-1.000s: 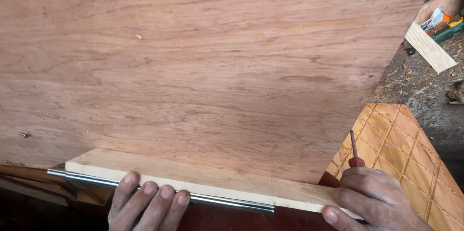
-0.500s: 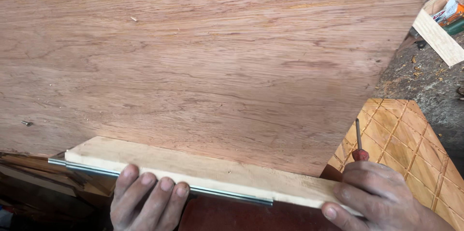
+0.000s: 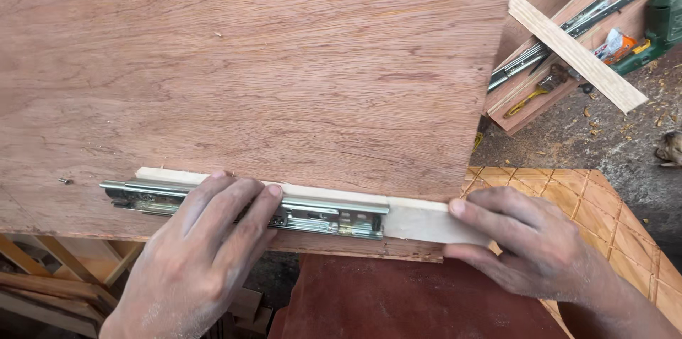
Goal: The person aligns a metal drawer slide against a wooden board, marks the position with a pencil, and uses a screwdriver to attach the slide.
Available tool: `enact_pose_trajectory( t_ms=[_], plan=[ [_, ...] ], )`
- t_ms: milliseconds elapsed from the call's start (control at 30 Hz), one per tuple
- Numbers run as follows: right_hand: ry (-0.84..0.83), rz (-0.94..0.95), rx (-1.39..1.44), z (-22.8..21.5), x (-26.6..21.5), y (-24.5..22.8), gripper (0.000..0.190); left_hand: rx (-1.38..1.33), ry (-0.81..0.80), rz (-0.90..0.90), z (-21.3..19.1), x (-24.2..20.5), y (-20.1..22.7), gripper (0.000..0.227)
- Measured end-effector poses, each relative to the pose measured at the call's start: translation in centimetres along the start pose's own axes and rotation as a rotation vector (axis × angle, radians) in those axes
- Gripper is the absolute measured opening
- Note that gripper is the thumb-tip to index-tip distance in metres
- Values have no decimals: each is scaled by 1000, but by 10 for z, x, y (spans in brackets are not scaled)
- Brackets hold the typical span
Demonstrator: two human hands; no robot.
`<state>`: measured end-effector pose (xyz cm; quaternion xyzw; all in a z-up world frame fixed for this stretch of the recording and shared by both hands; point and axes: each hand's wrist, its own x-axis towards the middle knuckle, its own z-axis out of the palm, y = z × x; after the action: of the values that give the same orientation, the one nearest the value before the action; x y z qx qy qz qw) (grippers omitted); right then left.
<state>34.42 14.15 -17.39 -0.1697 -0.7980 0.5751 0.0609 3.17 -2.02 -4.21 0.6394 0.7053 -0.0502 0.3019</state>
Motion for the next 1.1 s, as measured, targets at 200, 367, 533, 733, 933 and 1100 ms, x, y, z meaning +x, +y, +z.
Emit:
enact_pose_trajectory(
  t_ms=[200,367,533,733,933,1100],
  plan=[
    [-4,10,52,-1,4,1,63,-44,-128,13,-7,8,-3,55],
    [18,12,50,-2,8,-2,63,14,-140,22,-9,12,-1,53],
    [34,7,37,-3,7,-4,61,18,-101,5,-10,11,4,54],
    [46,2,3,-2,9,-6,61,38,-83,28,-11,13,5,52],
    [45,-14,-1,-3,9,-3,63,10,-98,0,-10,13,6,53],
    [48,-31,-45,-3,10,-2,62,39,-71,-2,-10,11,8,54]
  ],
)
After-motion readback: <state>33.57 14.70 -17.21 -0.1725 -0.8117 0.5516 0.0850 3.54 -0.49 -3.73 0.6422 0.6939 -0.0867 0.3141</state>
